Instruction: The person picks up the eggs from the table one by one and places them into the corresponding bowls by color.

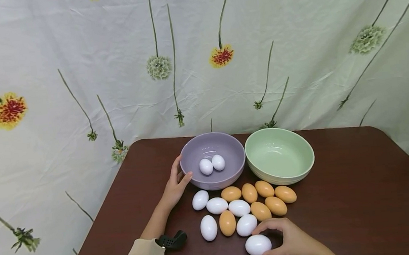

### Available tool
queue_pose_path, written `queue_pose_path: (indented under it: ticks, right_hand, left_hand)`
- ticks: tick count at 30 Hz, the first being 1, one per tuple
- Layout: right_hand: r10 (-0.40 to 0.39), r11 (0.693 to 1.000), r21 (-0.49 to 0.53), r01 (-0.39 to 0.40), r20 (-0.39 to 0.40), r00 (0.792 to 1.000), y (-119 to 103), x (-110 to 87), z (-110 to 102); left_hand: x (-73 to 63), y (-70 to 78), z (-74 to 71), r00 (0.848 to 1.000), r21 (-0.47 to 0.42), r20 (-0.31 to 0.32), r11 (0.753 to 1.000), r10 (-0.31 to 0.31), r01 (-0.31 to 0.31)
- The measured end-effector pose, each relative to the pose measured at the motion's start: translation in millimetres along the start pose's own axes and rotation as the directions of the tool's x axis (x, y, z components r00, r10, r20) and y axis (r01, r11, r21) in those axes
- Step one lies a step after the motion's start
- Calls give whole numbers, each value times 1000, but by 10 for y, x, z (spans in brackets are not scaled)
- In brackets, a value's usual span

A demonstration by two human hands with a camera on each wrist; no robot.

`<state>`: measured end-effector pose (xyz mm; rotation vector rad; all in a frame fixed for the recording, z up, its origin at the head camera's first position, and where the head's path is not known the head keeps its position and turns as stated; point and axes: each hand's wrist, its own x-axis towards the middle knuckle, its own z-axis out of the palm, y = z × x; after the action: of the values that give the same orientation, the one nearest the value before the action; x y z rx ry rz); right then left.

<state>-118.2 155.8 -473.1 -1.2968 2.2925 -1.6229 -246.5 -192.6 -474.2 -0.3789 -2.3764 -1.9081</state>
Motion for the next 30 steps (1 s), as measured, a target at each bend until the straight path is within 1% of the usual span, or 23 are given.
queue_pose_path:
  ticks: [4, 7, 8, 10, 13, 15, 17, 21, 24, 27, 30]
  right_hand:
    - [42, 996, 79, -42, -7, 999, -88, 82, -65]
    - [12, 997, 73, -11, -13, 1000, -118, 146, -114]
    - [8, 997, 72, -7, -17, 1000, -121, 162, -128]
    - [-36, 997, 62, 38, -23, 999, -111, 197, -156]
    - [-51, 996, 70, 52, -24, 998, -115, 251, -200]
    - [-43, 996, 77, 44, -19, 999, -139, 295, -229]
    - [-17, 997, 80, 18, -16, 1000, -171, 340, -258]
    - [17, 996, 83, -16, -12, 1000, -201, 436, -295]
    - [26, 997, 79, -25, -8, 1000, -204, 501, -300]
    - [36, 997, 65, -35, -11, 999, -200, 556, -293]
    - [35, 998, 49, -34, -23, 999, -198, 618, -288]
  left_hand:
    - [-69, 220, -8, 1000, 11, 17, 1000, -8, 8]
    - [-122, 380, 1, 1000, 34, 24, 999, -12, 11]
    - [-126, 389, 2, 1000, 35, 24, 999, -17, 16]
    - [-126, 392, 6, 1000, 28, 24, 999, -16, 16]
    - [-122, 371, 7, 1000, 13, 25, 1000, -3, 3]
    - [-121, 366, 7, 1000, 11, 24, 1000, 2, -2]
    - [-121, 364, 4, 1000, 15, 24, 1000, 5, -5]
    - [-121, 368, 0, 1000, 24, 21, 1000, -3, 3]
    - [-129, 368, -2, 1000, 29, 19, 1000, -2, 2]
    - [-94, 253, 0, 1000, 20, 12, 1000, -3, 3]
    - [-48, 107, 2, 1000, 21, 4, 1000, -1, 1]
